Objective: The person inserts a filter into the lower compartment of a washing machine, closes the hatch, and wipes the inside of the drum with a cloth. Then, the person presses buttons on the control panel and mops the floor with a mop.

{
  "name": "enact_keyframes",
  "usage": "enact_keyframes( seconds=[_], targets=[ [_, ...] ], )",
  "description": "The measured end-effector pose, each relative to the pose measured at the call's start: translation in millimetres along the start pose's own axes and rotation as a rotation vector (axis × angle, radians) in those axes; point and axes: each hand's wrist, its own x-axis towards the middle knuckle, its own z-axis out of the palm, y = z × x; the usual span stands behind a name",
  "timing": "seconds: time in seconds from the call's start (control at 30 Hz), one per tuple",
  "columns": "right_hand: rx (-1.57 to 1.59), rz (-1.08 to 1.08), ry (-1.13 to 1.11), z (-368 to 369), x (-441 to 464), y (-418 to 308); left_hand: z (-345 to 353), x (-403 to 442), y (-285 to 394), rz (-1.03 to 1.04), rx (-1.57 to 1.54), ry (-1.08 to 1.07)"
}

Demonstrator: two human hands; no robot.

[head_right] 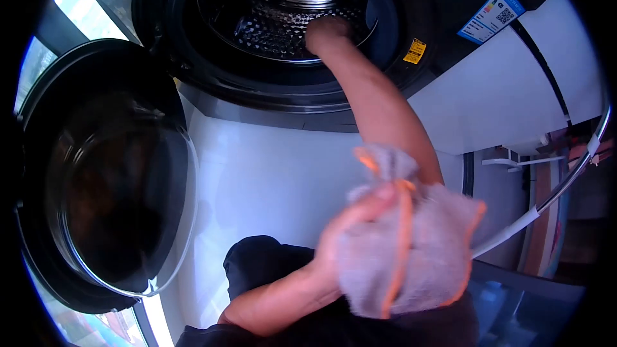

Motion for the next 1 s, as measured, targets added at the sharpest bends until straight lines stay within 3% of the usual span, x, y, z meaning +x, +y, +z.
enact_keyframes(
  seconds=[0.1, 0.13, 0.17, 0.3, 0.33, 0.47, 0.6, 0.67, 0.7, 0.77, 0.8, 0.87, 0.93, 1.0],
  targets=[
    [-0.056, 0.133, -0.195, 12.7, 24.9, 12.1, -15.0, -14.0, 21.7, 0.082, -0.654, -0.564],
    [-0.035, 0.171, -0.243, 12.4, 23.9, 12.6, -11.4, -26.4, 28.6, 0.158, -0.554, -0.299],
    [-0.011, 0.194, -0.25, 21.0, 26.7, 13.4, -14.4, -35.5, 36.9, 0.235, -0.468, -0.189],
    [0.198, 0.301, -0.316, 50.1, 28.3, -8.8, -44.0, -32.3, 56.5, 0.444, -0.418, -0.183],
    [0.253, 0.232, -0.427, 66.4, 45.4, -12.5, -49.8, -29.8, 60.9, 0.472, -0.409, -0.182],
    [0.408, 0.004, -0.362, 120.9, 92.0, -64.0, -64.3, -26.3, 70.3, 0.544, -0.4, -0.161],
    [0.686, -0.078, -0.386, 73.9, 90.3, -112.0, -73.8, -25.3, 78.2, 0.592, -0.384, -0.138],
    [1.124, -0.135, -0.411, 55.3, 87.6, -125.8, -75.5, -25.8, 79.4, 0.61, -0.39, -0.136],
    [1.125, -0.142, -0.41, 38.7, 88.1, -132.7, -77.4, -24.8, 81.3, 0.613, -0.383, -0.127],
    [1.593, -0.096, -0.648, 11.1, 89.6, -149.5, -79.4, -25.8, 82.9, 0.636, -0.386, -0.128],
    [1.593, -0.102, -0.648, 6.5, 99.0, -156.6, -79.9, -25.1, 83.1, 0.643, -0.386, -0.128],
    [1.757, -0.037, -0.406, -5.4, 126.9, -162.3, -81.1, -23.8, 84.1, 0.645, -0.39, -0.142],
    [2.333, -0.236, -0.385, -32.1, 130.1, -160.2, -79.8, -21.3, 84.6, 0.628, -0.414, -0.188],
    [2.462, -0.42, -0.345, -72.3, 109.0, -144.3, -75.6, -18.9, 84.7, 0.57, -0.441, -0.277]
  ],
)
